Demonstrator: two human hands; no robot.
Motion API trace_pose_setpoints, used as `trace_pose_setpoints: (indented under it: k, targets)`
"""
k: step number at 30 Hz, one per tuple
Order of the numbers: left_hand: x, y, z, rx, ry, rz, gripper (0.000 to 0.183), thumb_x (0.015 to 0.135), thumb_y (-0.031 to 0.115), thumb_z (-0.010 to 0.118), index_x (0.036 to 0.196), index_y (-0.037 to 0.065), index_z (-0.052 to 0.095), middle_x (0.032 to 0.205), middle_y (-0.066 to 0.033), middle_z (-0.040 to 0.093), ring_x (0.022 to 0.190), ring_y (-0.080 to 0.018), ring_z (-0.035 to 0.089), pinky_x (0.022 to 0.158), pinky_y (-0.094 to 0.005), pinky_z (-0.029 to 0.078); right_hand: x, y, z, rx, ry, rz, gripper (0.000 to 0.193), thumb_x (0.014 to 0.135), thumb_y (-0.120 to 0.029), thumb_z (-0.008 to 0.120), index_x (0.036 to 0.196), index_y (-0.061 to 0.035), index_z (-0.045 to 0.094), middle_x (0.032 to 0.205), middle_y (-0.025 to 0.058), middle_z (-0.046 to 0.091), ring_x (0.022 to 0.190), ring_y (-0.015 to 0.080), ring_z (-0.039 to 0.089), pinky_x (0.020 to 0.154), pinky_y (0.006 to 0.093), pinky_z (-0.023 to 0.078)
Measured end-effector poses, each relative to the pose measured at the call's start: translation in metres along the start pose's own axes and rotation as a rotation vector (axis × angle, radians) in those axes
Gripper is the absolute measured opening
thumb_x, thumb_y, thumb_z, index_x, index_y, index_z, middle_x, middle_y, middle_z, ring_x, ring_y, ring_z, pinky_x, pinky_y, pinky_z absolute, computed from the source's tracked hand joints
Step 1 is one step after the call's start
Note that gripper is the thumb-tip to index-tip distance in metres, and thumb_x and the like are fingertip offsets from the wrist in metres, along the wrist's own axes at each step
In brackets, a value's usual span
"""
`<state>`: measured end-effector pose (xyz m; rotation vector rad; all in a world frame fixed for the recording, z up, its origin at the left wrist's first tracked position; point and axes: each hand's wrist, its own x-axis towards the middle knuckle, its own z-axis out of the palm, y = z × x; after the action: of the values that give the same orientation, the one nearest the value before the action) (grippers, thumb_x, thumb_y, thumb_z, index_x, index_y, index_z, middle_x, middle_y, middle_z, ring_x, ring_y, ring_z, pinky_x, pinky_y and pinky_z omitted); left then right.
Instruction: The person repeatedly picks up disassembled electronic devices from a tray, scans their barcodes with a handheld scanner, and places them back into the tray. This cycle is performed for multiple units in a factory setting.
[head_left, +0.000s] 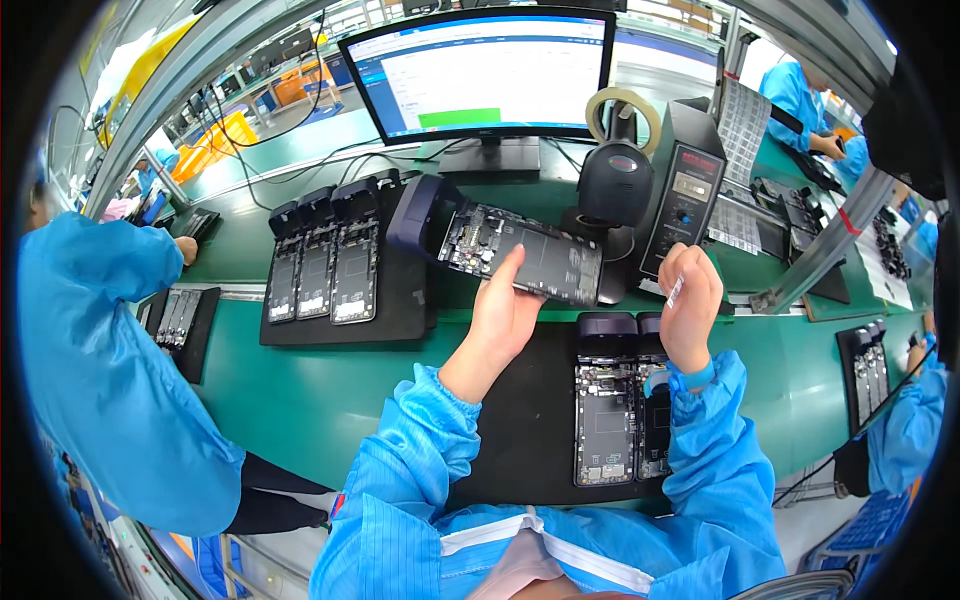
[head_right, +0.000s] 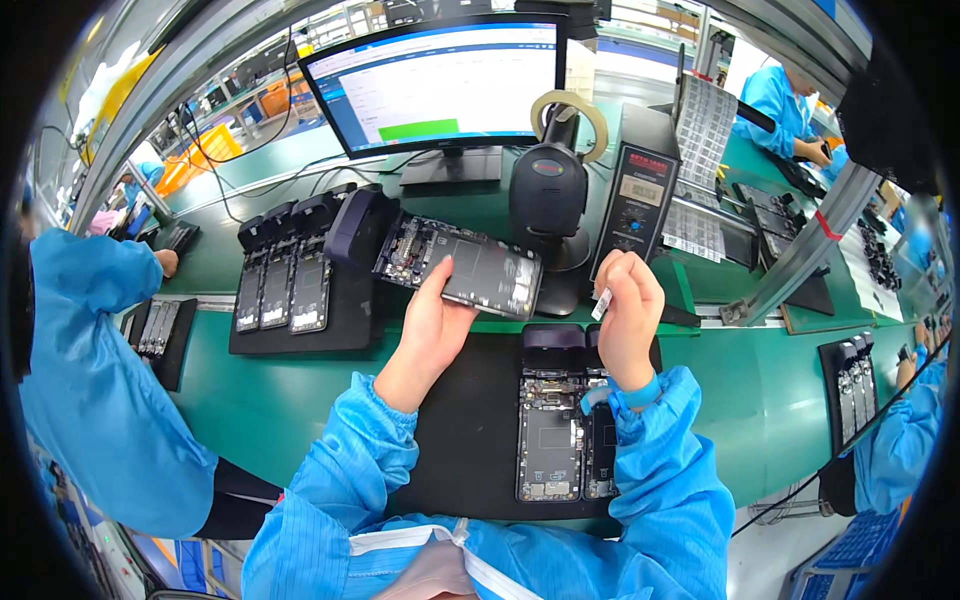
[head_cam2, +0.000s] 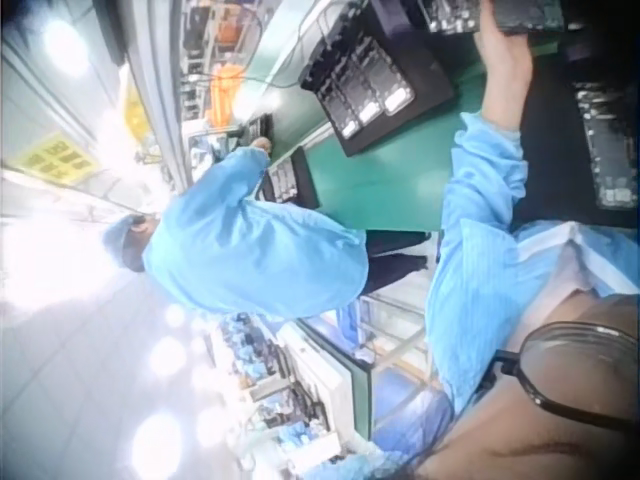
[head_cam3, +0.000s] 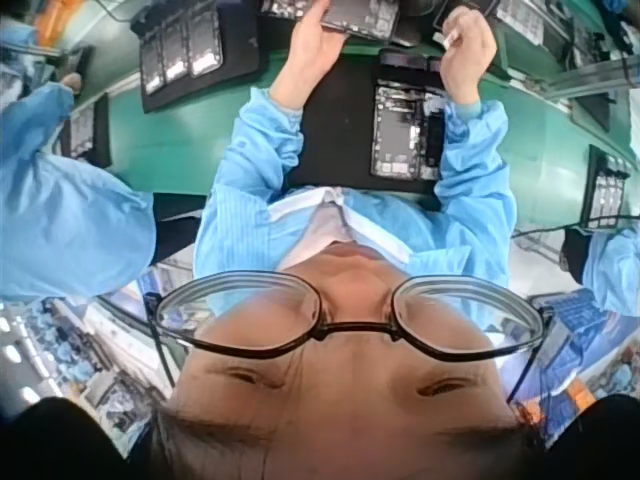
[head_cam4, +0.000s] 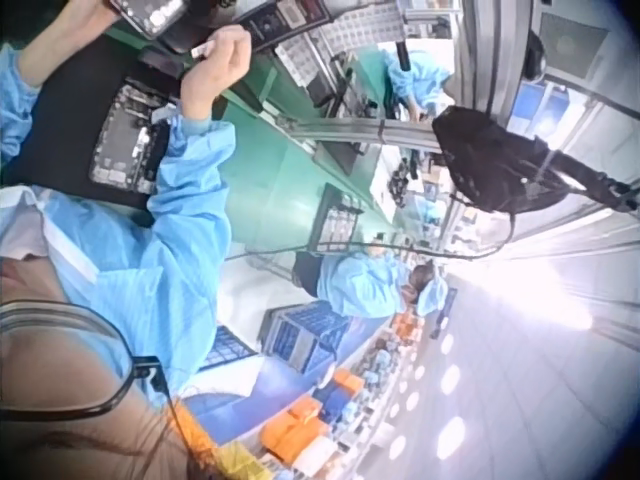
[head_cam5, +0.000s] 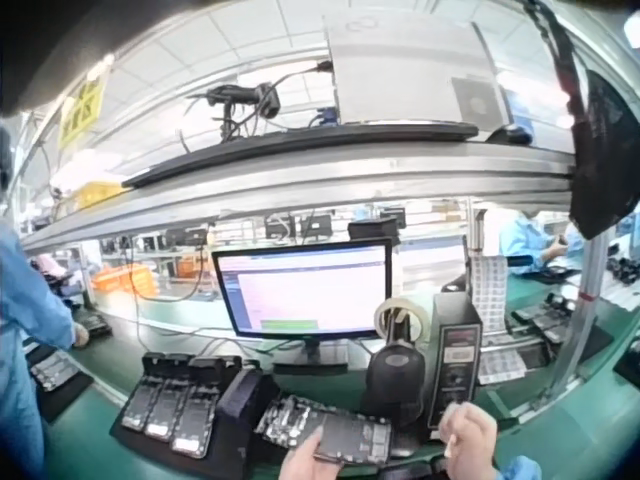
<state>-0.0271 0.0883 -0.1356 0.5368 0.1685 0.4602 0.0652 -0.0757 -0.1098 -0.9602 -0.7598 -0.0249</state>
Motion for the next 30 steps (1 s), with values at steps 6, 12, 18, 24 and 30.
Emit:
trace_pose_setpoints:
  k: [6, 12, 18, 24, 30]
  targets:
    - [-0.075, 0.004, -0.038, 0.695, -0.035, 0.255, 0.031, 0.084, 0.01, 0.052, 0.113, 0.001, 0.045, 0.108, -0.007, 0.052, 0.101, -0.0165, 0.049, 0.086, -0.0294, 0.038, -0.013, -0.046, 0.024, -0.229, -0.49, -0.095, 0.042, 0.054, -0.023, 0.075, 0.08, -0.0062, 0.046, 0.11, 0.0163, 0.043, 0.105, 0.0253, 0.04, 0.087, 0.0343, 0.032]
    - [-0.104, -0.005, -0.044, 0.892, -0.011, 0.17, 0.027, 0.085, 0.011, 0.05, 0.11, 0.001, 0.047, 0.091, -0.0025, 0.052, 0.077, -0.0066, 0.046, 0.067, -0.0232, 0.039, -0.031, -0.045, 0.077, 0.12, -0.561, 0.243, 0.032, 0.068, -0.016, 0.07, 0.087, -0.0037, 0.047, 0.126, 0.0189, 0.033, 0.117, 0.0266, 0.036, 0.095, 0.0381, 0.03]
    - [-0.108, -0.009, -0.043, 1.006, -0.078, 0.276, 0.026, 0.086, 0.011, 0.047, 0.11, 0.001, 0.046, 0.096, -0.0044, 0.053, 0.085, -0.0094, 0.05, 0.071, -0.0242, 0.042, -0.036, -0.034, 0.082, -0.036, -0.512, 0.155, 0.027, 0.07, -0.011, 0.068, 0.084, -0.001, 0.048, 0.116, 0.0145, 0.037, 0.099, 0.0182, 0.047, 0.082, 0.0315, 0.043]
    - [-0.11, -0.009, -0.032, 1.068, -0.108, 0.276, 0.022, 0.085, 0.008, 0.049, 0.106, 0.002, 0.047, 0.091, -0.0043, 0.053, 0.084, -0.0106, 0.052, 0.068, -0.0245, 0.044, -0.041, -0.04, 0.076, -0.006, -0.481, 0.185, 0.025, 0.071, -0.01, 0.068, 0.084, -0.0005, 0.049, 0.115, 0.0136, 0.037, 0.098, 0.017, 0.047, 0.081, 0.0308, 0.044]
    - [-0.11, -0.012, -0.027, 1.1, -0.096, 0.295, 0.034, 0.081, 0.006, 0.053, 0.113, 0.002, 0.044, 0.097, -0.0061, 0.054, 0.088, -0.0121, 0.052, 0.075, -0.025, 0.043, -0.045, -0.043, 0.07, -0.237, -0.509, -0.015, 0.026, 0.07, -0.009, 0.068, 0.085, -0.003, 0.048, 0.11, 0.0141, 0.045, 0.1, 0.0183, 0.048, 0.078, 0.0297, 0.043]
